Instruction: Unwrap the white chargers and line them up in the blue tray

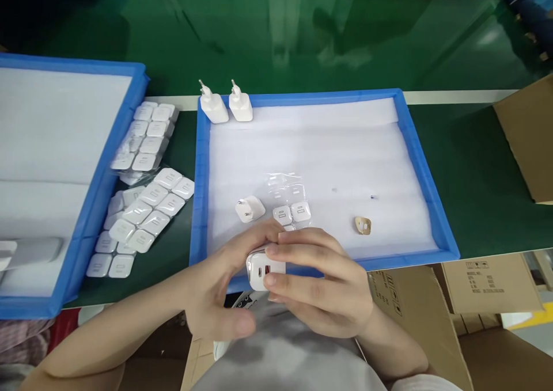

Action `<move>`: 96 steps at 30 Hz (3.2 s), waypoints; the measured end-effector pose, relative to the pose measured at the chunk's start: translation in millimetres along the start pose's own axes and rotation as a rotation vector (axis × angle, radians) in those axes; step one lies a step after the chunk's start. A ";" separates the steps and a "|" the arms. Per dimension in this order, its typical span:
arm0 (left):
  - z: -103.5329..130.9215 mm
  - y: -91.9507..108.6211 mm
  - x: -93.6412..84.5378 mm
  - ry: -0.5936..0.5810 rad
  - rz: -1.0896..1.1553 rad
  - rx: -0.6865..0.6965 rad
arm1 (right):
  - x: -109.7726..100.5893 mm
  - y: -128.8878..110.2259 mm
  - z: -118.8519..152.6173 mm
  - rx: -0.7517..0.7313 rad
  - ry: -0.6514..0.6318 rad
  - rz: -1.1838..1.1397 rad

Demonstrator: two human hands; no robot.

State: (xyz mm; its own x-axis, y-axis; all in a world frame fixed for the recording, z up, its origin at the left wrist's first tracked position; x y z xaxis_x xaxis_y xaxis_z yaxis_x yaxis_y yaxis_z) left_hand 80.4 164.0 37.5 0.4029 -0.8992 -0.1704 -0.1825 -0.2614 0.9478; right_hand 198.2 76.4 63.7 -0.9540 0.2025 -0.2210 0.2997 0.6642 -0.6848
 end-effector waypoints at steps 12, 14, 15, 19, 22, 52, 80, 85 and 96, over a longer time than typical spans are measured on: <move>1.0 -13.3 0.3 -0.088 0.057 -0.101 | 1.9 4.7 4.8 0.003 -0.037 -0.046; 0.4 -12.6 0.1 -0.084 0.050 -0.099 | 2.4 4.7 5.0 0.005 -0.045 -0.052; 0.2 -12.2 0.2 -0.084 0.044 -0.097 | 2.7 4.7 4.9 0.005 -0.049 -0.052; -0.1 -10.5 0.2 -0.082 0.040 -0.079 | 3.6 3.8 4.4 -0.015 -0.056 -0.039; 0.0 -9.6 -0.3 -0.075 0.077 -0.079 | 3.8 4.5 4.3 -0.009 -0.042 -0.030; 0.9 -13.5 0.8 -0.101 0.095 -0.124 | 2.0 3.0 9.2 -0.015 -0.001 -0.010; -4.1 -6.9 -0.3 -0.034 0.068 -0.023 | 5.4 -1.6 7.6 0.071 -0.008 -0.039; -4.6 -6.2 -0.8 -0.028 0.080 -0.040 | 5.9 -1.6 6.0 0.078 -0.020 -0.043; -3.1 -6.1 -1.5 -0.025 0.099 -0.116 | 6.1 -1.4 2.0 0.081 -0.024 0.008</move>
State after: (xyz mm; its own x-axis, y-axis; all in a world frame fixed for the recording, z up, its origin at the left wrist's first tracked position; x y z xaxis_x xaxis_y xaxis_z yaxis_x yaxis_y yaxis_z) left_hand 83.7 167.9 32.7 0.3657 -0.9273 -0.0796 -0.1146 -0.1297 0.9849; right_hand 192.0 75.3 62.0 -0.9514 0.1897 -0.2426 0.3079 0.6021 -0.7366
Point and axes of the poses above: each hand's wrist, its own z-axis away from the middle knuckle, its own x-axis out of the palm, y = z × x, the point moved 6 cm from there along -z, towards the middle knuckle, and after that the axes turned 13 degrees about -z, right-handed, at the moved point
